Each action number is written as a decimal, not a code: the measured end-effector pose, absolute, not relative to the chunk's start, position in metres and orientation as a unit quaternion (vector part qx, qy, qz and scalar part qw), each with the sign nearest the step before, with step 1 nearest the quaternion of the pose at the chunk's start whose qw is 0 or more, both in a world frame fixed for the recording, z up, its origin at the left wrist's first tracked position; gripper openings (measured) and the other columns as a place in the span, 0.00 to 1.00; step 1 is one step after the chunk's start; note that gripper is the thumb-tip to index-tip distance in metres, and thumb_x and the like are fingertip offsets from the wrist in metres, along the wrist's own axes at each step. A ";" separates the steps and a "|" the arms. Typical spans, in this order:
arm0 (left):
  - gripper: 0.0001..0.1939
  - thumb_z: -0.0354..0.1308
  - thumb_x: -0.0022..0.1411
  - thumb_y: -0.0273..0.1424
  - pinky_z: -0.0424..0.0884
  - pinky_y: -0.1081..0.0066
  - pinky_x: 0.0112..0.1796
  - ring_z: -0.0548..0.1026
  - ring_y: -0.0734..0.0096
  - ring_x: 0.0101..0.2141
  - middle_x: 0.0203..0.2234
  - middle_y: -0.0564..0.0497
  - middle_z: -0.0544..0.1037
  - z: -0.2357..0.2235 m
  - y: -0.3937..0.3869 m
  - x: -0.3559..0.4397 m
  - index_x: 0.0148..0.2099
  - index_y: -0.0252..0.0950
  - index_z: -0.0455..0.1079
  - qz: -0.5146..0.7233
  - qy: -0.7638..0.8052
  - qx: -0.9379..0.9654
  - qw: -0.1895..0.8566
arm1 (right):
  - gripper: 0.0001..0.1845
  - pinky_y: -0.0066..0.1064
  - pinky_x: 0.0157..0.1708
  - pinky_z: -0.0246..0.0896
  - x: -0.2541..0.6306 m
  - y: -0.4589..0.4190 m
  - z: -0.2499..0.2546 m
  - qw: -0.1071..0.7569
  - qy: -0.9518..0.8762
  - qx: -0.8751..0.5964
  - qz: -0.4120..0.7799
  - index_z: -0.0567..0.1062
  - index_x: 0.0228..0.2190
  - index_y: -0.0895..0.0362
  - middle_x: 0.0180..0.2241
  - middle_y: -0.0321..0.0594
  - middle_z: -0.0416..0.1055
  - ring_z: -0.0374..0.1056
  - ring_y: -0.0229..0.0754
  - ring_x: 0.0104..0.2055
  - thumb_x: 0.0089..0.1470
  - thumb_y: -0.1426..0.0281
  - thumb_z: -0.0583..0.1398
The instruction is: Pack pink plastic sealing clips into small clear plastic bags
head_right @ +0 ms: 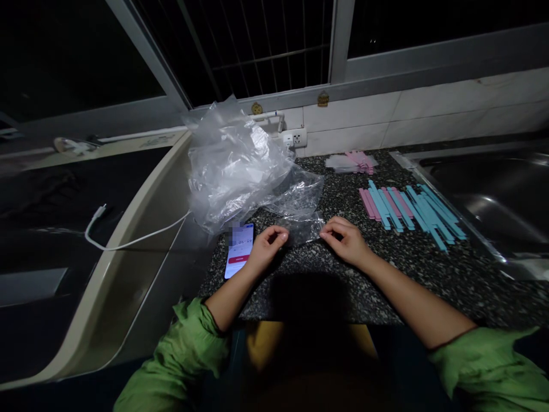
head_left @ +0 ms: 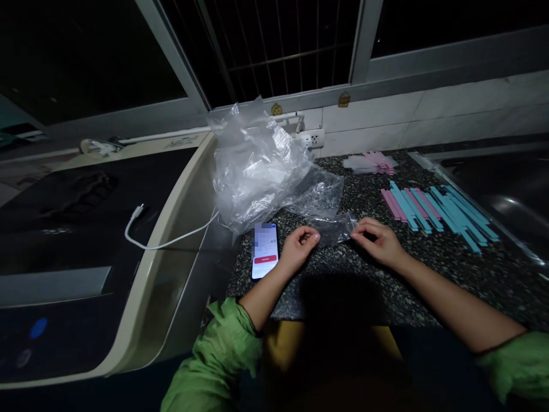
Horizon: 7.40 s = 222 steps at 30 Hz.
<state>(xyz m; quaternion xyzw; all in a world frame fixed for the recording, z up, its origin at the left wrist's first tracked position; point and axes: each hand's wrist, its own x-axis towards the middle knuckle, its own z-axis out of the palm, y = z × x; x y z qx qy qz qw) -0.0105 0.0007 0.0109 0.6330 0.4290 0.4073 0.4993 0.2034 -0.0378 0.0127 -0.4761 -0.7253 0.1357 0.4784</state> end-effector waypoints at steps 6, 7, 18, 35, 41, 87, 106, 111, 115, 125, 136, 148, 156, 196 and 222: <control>0.08 0.60 0.48 0.32 0.59 0.75 0.27 0.62 0.78 0.22 0.17 0.56 0.67 0.005 0.000 -0.006 0.23 0.32 0.68 0.305 0.437 0.649 0.542 | 0.11 0.33 0.29 0.61 0.204 -0.037 0.013 0.494 -0.718 -0.471 0.137 0.71 0.23 0.55 0.25 0.39 0.68 0.65 0.39 0.28 0.52 0.63 0.58; 0.09 0.60 0.49 0.32 0.59 0.75 0.26 0.62 0.78 0.22 0.16 0.57 0.67 0.004 0.000 -0.006 0.22 0.32 0.68 0.305 0.439 0.650 0.540 | 0.11 0.33 0.30 0.61 0.204 -0.037 0.013 0.492 -0.716 -0.475 0.138 0.71 0.23 0.55 0.25 0.39 0.68 0.65 0.40 0.28 0.52 0.62 0.58; 0.12 0.62 0.47 0.38 0.62 0.75 0.28 0.65 0.76 0.24 0.19 0.54 0.71 0.007 0.001 -0.009 0.25 0.33 0.71 0.356 0.420 0.646 0.530 | 0.13 0.34 0.30 0.61 0.207 -0.037 0.016 0.446 -0.741 -0.474 0.166 0.71 0.22 0.54 0.24 0.39 0.68 0.65 0.40 0.28 0.52 0.60 0.58; 0.12 0.59 0.52 0.36 0.65 0.74 0.30 0.70 0.73 0.27 0.22 0.51 0.74 0.002 0.001 -0.009 0.23 0.34 0.72 0.332 0.373 0.728 0.470 | 0.18 0.34 0.31 0.62 0.207 -0.038 0.019 0.470 -0.722 -0.467 0.201 0.72 0.20 0.54 0.25 0.39 0.66 0.64 0.40 0.28 0.51 0.55 0.58; 0.11 0.59 0.52 0.36 0.66 0.73 0.32 0.71 0.72 0.29 0.24 0.51 0.75 0.004 0.001 -0.010 0.24 0.34 0.73 0.337 0.354 0.724 0.487 | 0.19 0.35 0.36 0.63 0.210 -0.036 0.017 0.486 -0.681 -0.500 0.223 0.72 0.24 0.54 0.28 0.40 0.69 0.66 0.42 0.33 0.51 0.52 0.55; 0.09 0.57 0.52 0.30 0.62 0.75 0.30 0.67 0.75 0.25 0.20 0.53 0.70 0.004 0.000 -0.009 0.21 0.33 0.69 0.340 0.380 0.734 0.449 | 0.26 0.31 0.29 0.58 0.212 -0.029 0.015 0.394 -0.660 -0.542 0.340 0.73 0.19 0.57 0.23 0.39 0.68 0.63 0.38 0.27 0.39 0.45 0.60; 0.16 0.63 0.45 0.42 0.56 0.77 0.24 0.61 0.81 0.21 0.16 0.57 0.65 0.012 -0.006 -0.006 0.25 0.31 0.71 0.136 0.291 0.716 0.620 | 0.22 0.31 0.29 0.57 0.207 -0.036 0.021 0.378 -0.704 -0.481 0.360 0.73 0.20 0.57 0.24 0.38 0.66 0.62 0.37 0.27 0.45 0.50 0.59; 0.20 0.63 0.44 0.46 0.54 0.77 0.22 0.58 0.82 0.19 0.15 0.58 0.63 0.006 -0.010 0.001 0.25 0.32 0.69 0.194 0.323 0.675 0.634 | 0.22 0.30 0.28 0.56 0.196 -0.039 0.021 0.347 -0.718 -0.468 0.380 0.72 0.19 0.57 0.23 0.37 0.65 0.61 0.36 0.26 0.46 0.51 0.59; 0.14 0.62 0.47 0.39 0.57 0.77 0.23 0.61 0.81 0.20 0.17 0.56 0.67 0.004 -0.009 0.005 0.22 0.32 0.69 0.232 0.330 0.684 0.608 | 0.23 0.30 0.28 0.56 0.194 -0.039 0.020 0.337 -0.716 -0.478 0.382 0.72 0.19 0.57 0.22 0.37 0.65 0.61 0.37 0.26 0.44 0.49 0.60; 0.07 0.59 0.50 0.31 0.63 0.76 0.28 0.66 0.77 0.24 0.20 0.54 0.72 0.005 -0.004 -0.001 0.24 0.32 0.71 0.370 0.422 0.642 0.522 | 0.28 0.33 0.32 0.60 0.202 -0.037 0.021 0.369 -0.668 -0.534 0.364 0.74 0.23 0.56 0.24 0.40 0.70 0.65 0.41 0.29 0.44 0.43 0.55; 0.08 0.60 0.50 0.33 0.64 0.76 0.27 0.67 0.76 0.24 0.21 0.52 0.73 0.006 -0.004 -0.002 0.24 0.33 0.72 0.385 0.419 0.649 0.505 | 0.25 0.30 0.26 0.56 0.201 -0.038 0.020 0.367 -0.668 -0.553 0.335 0.71 0.20 0.56 0.20 0.38 0.67 0.61 0.38 0.25 0.43 0.46 0.58; 0.12 0.62 0.46 0.37 0.61 0.76 0.25 0.65 0.78 0.22 0.18 0.54 0.71 0.007 -0.002 -0.002 0.23 0.32 0.70 0.376 0.433 0.612 0.545 | 0.24 0.31 0.29 0.57 0.203 -0.039 0.021 0.397 -0.700 -0.509 0.305 0.70 0.19 0.56 0.22 0.39 0.66 0.62 0.38 0.26 0.47 0.48 0.57; 0.14 0.63 0.45 0.40 0.59 0.77 0.24 0.62 0.79 0.21 0.17 0.56 0.69 0.006 -0.001 -0.003 0.26 0.33 0.70 0.380 0.411 0.614 0.557 | 0.24 0.32 0.30 0.58 0.200 -0.040 0.019 0.359 -0.732 -0.487 0.314 0.72 0.20 0.56 0.23 0.39 0.67 0.63 0.39 0.27 0.48 0.48 0.56; 0.05 0.56 0.48 0.26 0.58 0.78 0.23 0.61 0.81 0.20 0.17 0.56 0.65 -0.001 -0.006 0.008 0.22 0.33 0.69 0.381 0.361 0.705 0.478 | 0.12 0.30 0.29 0.58 0.191 -0.038 0.006 0.355 -0.772 -0.466 0.247 0.72 0.23 0.57 0.23 0.39 0.68 0.63 0.38 0.28 0.52 0.62 0.56; 0.05 0.56 0.49 0.24 0.59 0.77 0.25 0.63 0.79 0.22 0.18 0.56 0.66 0.001 -0.004 0.006 0.22 0.34 0.69 0.377 0.382 0.724 0.433 | 0.13 0.30 0.30 0.58 0.193 -0.038 0.007 0.358 -0.774 -0.472 0.224 0.72 0.24 0.56 0.22 0.38 0.67 0.63 0.38 0.28 0.53 0.61 0.56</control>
